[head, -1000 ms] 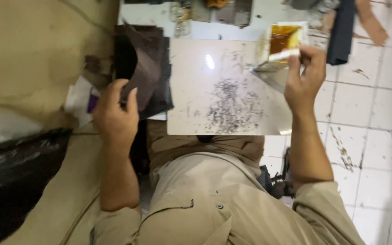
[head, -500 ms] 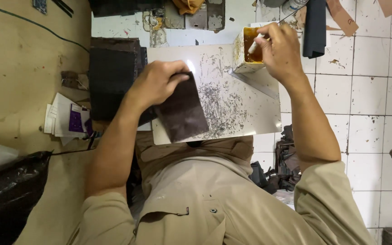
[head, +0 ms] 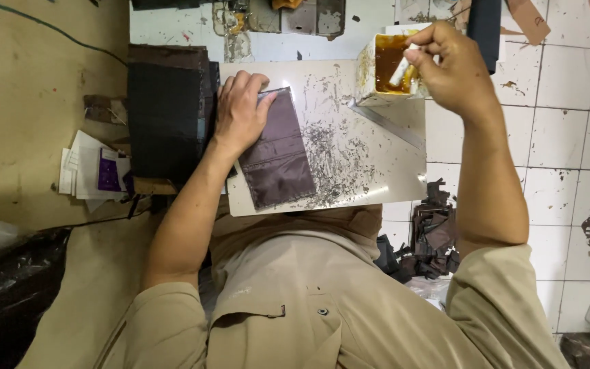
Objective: Applying adhesive to the edges of leather wallet components using a small applicator tool
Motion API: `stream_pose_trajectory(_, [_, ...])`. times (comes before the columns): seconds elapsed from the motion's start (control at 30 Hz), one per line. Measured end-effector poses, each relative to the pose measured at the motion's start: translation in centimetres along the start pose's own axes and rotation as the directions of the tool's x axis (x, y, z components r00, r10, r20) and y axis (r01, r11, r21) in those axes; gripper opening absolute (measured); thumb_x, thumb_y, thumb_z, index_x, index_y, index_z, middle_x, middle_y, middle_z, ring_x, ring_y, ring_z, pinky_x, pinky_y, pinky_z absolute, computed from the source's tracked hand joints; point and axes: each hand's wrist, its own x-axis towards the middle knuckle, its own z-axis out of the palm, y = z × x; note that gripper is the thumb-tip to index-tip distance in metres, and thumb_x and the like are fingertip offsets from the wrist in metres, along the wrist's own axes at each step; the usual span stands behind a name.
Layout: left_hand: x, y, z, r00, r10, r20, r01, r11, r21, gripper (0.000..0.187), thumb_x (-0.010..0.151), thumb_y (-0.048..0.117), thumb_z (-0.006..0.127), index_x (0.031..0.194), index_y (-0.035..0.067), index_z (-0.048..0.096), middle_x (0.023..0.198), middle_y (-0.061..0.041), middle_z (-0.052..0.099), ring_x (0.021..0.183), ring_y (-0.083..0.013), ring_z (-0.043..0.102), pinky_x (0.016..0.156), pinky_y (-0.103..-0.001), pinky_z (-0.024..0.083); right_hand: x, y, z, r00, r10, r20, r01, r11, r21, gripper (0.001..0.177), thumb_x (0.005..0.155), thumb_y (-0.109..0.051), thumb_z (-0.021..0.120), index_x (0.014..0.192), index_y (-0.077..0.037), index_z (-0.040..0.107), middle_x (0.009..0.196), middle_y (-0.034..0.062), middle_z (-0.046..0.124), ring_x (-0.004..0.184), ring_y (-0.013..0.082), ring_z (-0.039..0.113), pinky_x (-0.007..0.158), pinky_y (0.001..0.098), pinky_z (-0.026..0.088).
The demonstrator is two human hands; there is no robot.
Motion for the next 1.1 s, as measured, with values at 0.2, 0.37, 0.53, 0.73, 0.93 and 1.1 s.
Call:
stream_pose_trajectory(0.2, [-0.3, -0.6, 1.3, 0.982, 0.096, -0.164, -0.114, 0.987, -0.110, 0.013, 0.099, 0.022, 0.071, 0.097, 0.010, 0.066, 0.095, -0.009, 0.059, 0.089, -0.0301, 0.056, 0.078, -0.041, 0.043, -1.1, -4.4, -0.5, 0.930, -0.054, 0.362, 0.030, 0.997, 0.071, 0.017, 0.108, -0.007, 0.064, 0.123, -0.001, 0.066, 0.088, 0.0031, 0.053, 0.075, 0.0119, 0.045, 0.063, 0.0241, 0.034])
stream_pose_trajectory(0.37, [-0.3, -0.1, 1.1, 0.966, 0.129, -0.224, -0.146, 0.988, -0.059, 0.015, 0.098, 0.024, 0.072, 0.096, 0.011, 0.065, 0.094, -0.006, 0.057, 0.086, -0.0266, 0.053, 0.076, -0.038, 0.041, -1.6, -7.8, 5.5, 0.955, -0.294, 0.047, 0.244, 0.863, 0.442, 0.012, 0.112, 0.006, 0.055, 0.123, 0.008, 0.052, 0.108, 0.0199, 0.065, 0.095, 0.0216, 0.065, 0.082, 0.0269, 0.055])
stream_pose_trajectory(0.53, [-0.3, 0.5, 0.4, 0.952, 0.180, -0.247, -0.187, 0.982, -0.006, 0.016, 0.097, 0.022, 0.073, 0.097, 0.010, 0.062, 0.095, -0.007, 0.056, 0.085, -0.0257, 0.052, 0.073, -0.037, 0.040, 2.1, -5.5, 13.4, 0.975, -0.187, -0.116, 0.220, 0.862, 0.457, 0.009, 0.109, 0.011, 0.052, 0.117, 0.008, 0.053, 0.104, 0.0183, 0.060, 0.093, 0.0233, 0.061, 0.082, 0.0295, 0.057])
stream_pose_trajectory(0.73, [-0.3, 1.0, -0.4, 0.962, 0.173, -0.210, -0.168, 0.985, 0.041, 0.017, 0.096, 0.022, 0.072, 0.097, 0.010, 0.061, 0.095, -0.007, 0.053, 0.086, -0.0254, 0.050, 0.072, -0.038, 0.041, 4.2, -2.1, 16.9, 0.973, -0.172, -0.151, 0.216, 0.911, 0.351, 0.011, 0.111, -0.007, 0.058, 0.117, 0.002, 0.057, 0.095, 0.0085, 0.061, 0.083, 0.0155, 0.055, 0.070, 0.0276, 0.044])
stream_pose_trajectory(0.93, [-0.2, 1.0, -0.3, 0.962, 0.176, -0.211, -0.169, 0.984, 0.049, 0.018, 0.095, 0.022, 0.074, 0.096, 0.011, 0.059, 0.095, -0.007, 0.052, 0.085, -0.0256, 0.050, 0.072, -0.038, 0.040, 4.7, -1.6, 17.6, 0.975, -0.174, -0.141, 0.216, 0.899, 0.381, 0.009, 0.111, -0.006, 0.058, 0.117, 0.001, 0.055, 0.100, 0.0103, 0.062, 0.094, 0.0189, 0.064, 0.078, 0.0293, 0.051])
stream_pose_trajectory(1.1, [-0.2, 1.1, -0.5, 0.962, 0.177, -0.207, -0.170, 0.984, 0.052, 0.019, 0.097, 0.024, 0.072, 0.096, 0.010, 0.060, 0.095, -0.008, 0.052, 0.085, -0.0272, 0.050, 0.072, -0.040, 0.040, 4.4, -2.3, 17.5, 0.976, -0.164, -0.139, 0.204, 0.912, 0.356, 0.004, 0.111, -0.005, 0.058, 0.114, -0.003, 0.056, 0.095, 0.0051, 0.058, 0.086, 0.0138, 0.055, 0.076, 0.0282, 0.045])
